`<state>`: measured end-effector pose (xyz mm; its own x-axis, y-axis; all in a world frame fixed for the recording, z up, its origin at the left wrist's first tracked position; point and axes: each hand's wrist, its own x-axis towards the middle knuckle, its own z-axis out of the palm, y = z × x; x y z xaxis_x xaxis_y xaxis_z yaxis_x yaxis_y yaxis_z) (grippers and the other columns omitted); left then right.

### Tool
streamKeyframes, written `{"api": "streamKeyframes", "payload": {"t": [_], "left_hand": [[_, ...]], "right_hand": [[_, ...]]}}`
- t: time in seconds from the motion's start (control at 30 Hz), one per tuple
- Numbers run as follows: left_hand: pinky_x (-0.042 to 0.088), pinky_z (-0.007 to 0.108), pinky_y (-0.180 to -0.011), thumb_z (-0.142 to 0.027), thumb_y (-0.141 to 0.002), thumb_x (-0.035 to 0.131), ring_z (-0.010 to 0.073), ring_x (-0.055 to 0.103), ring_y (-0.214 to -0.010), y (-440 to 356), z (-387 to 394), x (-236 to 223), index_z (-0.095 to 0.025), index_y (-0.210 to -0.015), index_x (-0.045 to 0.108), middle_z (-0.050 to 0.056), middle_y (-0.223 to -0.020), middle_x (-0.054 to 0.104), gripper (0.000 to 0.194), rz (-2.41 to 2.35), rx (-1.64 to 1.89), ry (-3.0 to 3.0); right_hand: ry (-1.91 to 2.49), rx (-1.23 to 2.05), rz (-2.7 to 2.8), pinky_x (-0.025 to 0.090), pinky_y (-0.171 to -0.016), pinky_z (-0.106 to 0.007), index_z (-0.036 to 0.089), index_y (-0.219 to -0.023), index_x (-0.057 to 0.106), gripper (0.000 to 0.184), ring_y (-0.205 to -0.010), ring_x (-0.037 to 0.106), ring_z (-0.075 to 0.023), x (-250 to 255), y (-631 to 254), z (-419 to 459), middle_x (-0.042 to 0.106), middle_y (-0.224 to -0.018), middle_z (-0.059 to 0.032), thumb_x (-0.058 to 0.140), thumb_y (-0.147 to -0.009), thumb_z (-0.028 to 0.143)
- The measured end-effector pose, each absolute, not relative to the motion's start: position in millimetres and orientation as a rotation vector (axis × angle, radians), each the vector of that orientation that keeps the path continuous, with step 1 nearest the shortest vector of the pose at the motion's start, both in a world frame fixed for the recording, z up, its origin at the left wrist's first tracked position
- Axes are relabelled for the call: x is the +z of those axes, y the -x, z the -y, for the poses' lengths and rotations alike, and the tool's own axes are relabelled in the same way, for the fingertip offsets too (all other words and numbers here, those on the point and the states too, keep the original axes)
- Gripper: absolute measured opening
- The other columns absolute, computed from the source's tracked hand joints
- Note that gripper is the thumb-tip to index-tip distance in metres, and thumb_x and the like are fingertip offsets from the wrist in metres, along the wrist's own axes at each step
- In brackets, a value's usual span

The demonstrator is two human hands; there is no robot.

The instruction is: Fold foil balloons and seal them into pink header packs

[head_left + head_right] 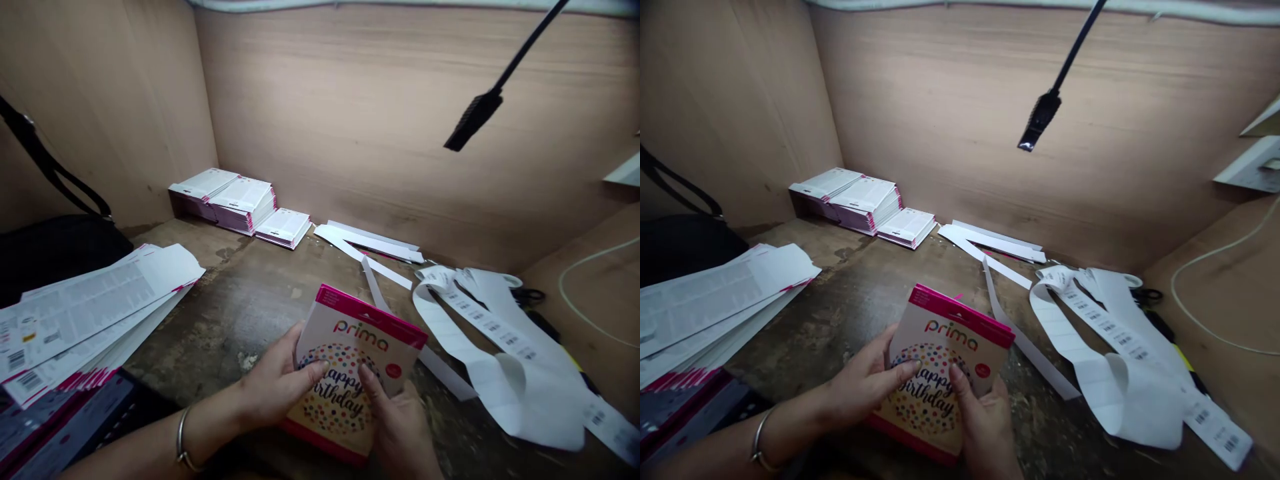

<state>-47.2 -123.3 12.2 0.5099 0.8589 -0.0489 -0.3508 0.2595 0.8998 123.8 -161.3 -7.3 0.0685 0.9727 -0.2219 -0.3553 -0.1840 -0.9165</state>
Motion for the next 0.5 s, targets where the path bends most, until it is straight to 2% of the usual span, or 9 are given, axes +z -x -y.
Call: {"api": "streamKeyframes", "payload": {"t": [0.17,0.27,0.33,0.4,0.43,0.5], "left_hand": [[0.049,0.039,-0.088,-0.029,-0.083,0.062,0.0244,0.063,-0.098,60.7,116.3,9.0,-0.014,-0.109,0.056,0.01,-0.108,0.067,0.031,-0.634,0.771,-1.005],[0.051,0.039,-0.085,-0.032,-0.084,0.061,0.0247,0.065,-0.095,61.8,118.7,5.7,-0.013,-0.111,0.054,0.011,-0.107,0.068,0.033,-0.69,0.843,-0.932],[0.051,0.04,-0.084,-0.034,-0.084,0.062,0.0251,0.065,-0.094,61.7,120.6,5.1,-0.013,-0.112,0.053,0.012,-0.106,0.068,0.036,-0.729,0.831,-0.873],[0.052,0.041,-0.082,-0.035,-0.082,0.063,0.0257,0.067,-0.09,61.1,121.7,4.1,-0.013,-0.114,0.051,0.013,-0.104,0.068,0.04,-0.751,0.786,-0.814],[0.052,0.042,-0.081,-0.035,-0.082,0.064,0.0262,0.067,-0.089,60.2,122.1,2.9,-0.013,-0.115,0.05,0.013,-0.103,0.069,0.043,-0.749,0.767,-0.787],[0.053,0.043,-0.079,-0.037,-0.08,0.065,0.0271,0.068,-0.087,57.1,123.2,-1.2,-0.013,-0.116,0.05,0.013,-0.101,0.069,0.046,-0.738,0.753,-0.756]], "right_hand": [[1.217,1.383,0.882,0.059,-0.061,-0.042,0.018,-0.107,0.064,0.042,-0.084,0.068,-0.0336,-10.5,-124.9,165.4,0.071,-0.096,-0.0142,0.067,-0.075,0.046],[1.275,1.333,1.066,0.057,-0.065,-0.04,0.016,-0.111,0.059,0.047,-0.087,0.067,-0.0314,-0.2,-135.7,152.7,0.07,-0.098,-0.0145,0.057,-0.081,0.052],[1.428,1.037,1.279,0.055,-0.071,-0.038,0.017,-0.114,0.054,0.049,-0.091,0.065,-0.0275,10.7,-156.5,129.0,0.068,-0.103,-0.0131,0.047,-0.085,0.056],[1.655,0.455,1.446,0.052,-0.075,-0.036,0.017,-0.11,0.053,0.047,-0.091,0.063,-0.0242,19.0,-183.2,93.6,0.065,-0.103,-0.0118,0.04,-0.087,0.057],[1.725,0.337,1.459,0.049,-0.08,-0.039,0.016,-0.105,0.055,0.046,-0.092,0.061,-0.0258,20.6,-195.7,73.3,0.065,-0.102,-0.0128,0.047,-0.084,0.056],[1.795,0.298,1.543,0.047,-0.075,-0.04,0.016,-0.084,0.061,0.036,-0.083,0.061,-0.0273,18.9,-213.2,32.8,0.066,-0.084,-0.0107,0.06,-0.075,0.051]]}}
